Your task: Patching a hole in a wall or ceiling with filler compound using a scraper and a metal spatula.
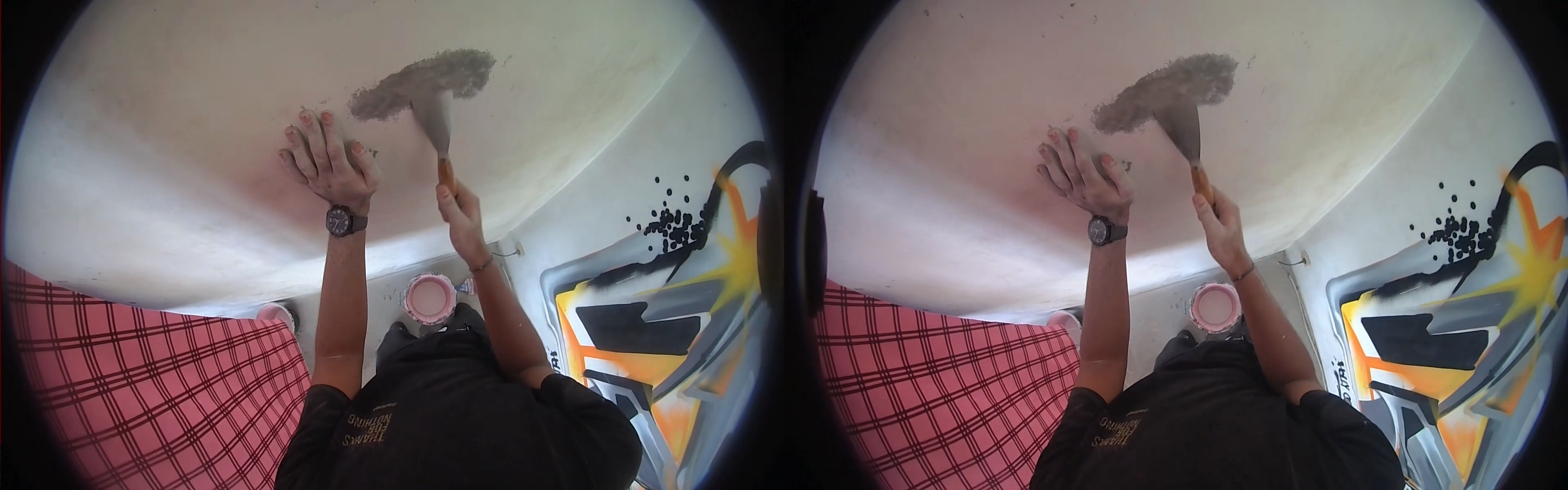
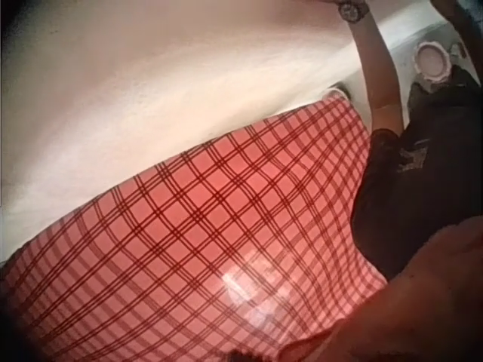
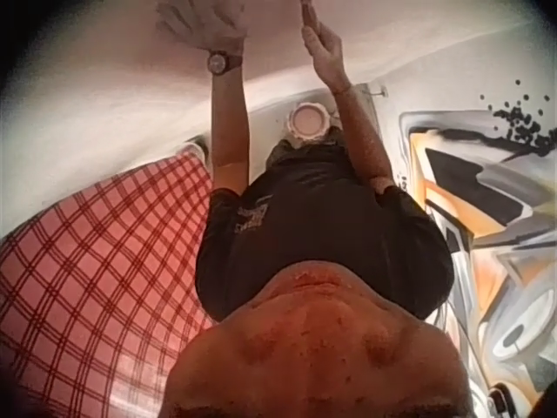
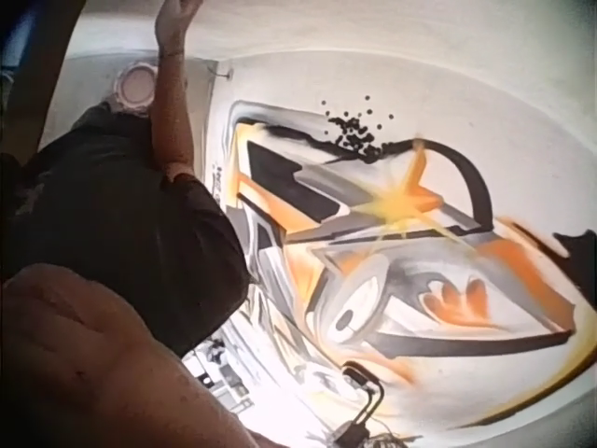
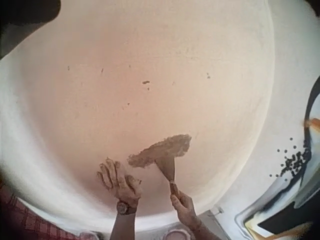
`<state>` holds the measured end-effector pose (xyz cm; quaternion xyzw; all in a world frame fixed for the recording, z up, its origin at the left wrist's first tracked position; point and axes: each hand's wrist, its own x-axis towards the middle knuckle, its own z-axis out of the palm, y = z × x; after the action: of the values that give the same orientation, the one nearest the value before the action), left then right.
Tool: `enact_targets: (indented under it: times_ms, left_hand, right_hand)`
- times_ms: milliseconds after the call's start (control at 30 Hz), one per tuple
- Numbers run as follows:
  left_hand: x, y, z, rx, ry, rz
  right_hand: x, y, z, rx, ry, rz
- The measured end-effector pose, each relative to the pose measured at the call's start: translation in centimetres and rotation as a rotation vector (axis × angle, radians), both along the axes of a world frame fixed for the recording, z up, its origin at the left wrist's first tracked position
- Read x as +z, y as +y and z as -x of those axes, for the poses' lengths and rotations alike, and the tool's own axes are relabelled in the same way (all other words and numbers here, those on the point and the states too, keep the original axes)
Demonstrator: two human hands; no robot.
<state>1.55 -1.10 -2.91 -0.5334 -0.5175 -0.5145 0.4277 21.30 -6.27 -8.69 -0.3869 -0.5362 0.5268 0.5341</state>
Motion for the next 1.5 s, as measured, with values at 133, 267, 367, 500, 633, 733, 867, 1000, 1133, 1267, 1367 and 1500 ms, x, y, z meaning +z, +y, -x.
enact_targets:
  times_ms: [133,267,367,500,633,733,867,1000,1133,1267,1367,1500]
  left_hand:
    - [0.4,-1.0,0.1,0.004,-0.013,0.032]
    - [0.0,-0.2,0.1,-0.024,-0.04,-0.019]
    - [0.0,-0.5,0.2,-0.016,-0.03,0.012]
    - [0.0,-0.3,0.0,-0.028,-0.01,-0.011]
    - [-0.2,-0.8,-0.1,-0.021,-0.03,0.007]
    - [-0.4,-0.4,-0.2,0.005,-0.006,-0.004]
    - [-0.8,-0.3,-0.6,-0.006,-0.04,-0.004]
    - [-1.1,0.0,-0.7,-0.019,-0.047,-0.032]
    - [-0.9,-0.3,-0.8,-0.029,-0.06,-0.022]
    - [-1.4,0.1,-0.8,-0.024,-0.047,-0.035]
    - [-1.1,0.0,-0.7,-0.03,-0.055,-0.016]
    - [-1.0,0.0,-0.6,-0.013,-0.042,-0.029]
  right_hand:
    - [4.4,-0.5,0.2,-0.01,0.074,-0.107]
    - [1.5,-0.8,1.0,-0.042,0.027,-0.033]
    - [5.6,0.2,1.0,-0.051,0.019,-0.175]
    - [0.2,-0.7,0.2,-0.065,-0.034,-0.092]
    - [2.8,-1.0,1.0,-0.003,0.017,-0.154]
    - [0.9,-1.3,1.2,-0.016,-0.009,-0.076]
    - [3.1,-0.9,0.9,-0.04,0.039,-0.165]
    - [0.1,-1.0,0.3,-0.068,0.006,-0.064]
    - [2.9,-0.4,0.4,-0.081,-0.001,-0.188]
    - [0.3,-0.5,1.3,-0.119,-0.031,-0.134]
    - [4.0,0.2,0.9,-0.068,0.106,-0.124]
    - [-1.0,-0.1,-0.8,-0.064,0.094,-0.006]
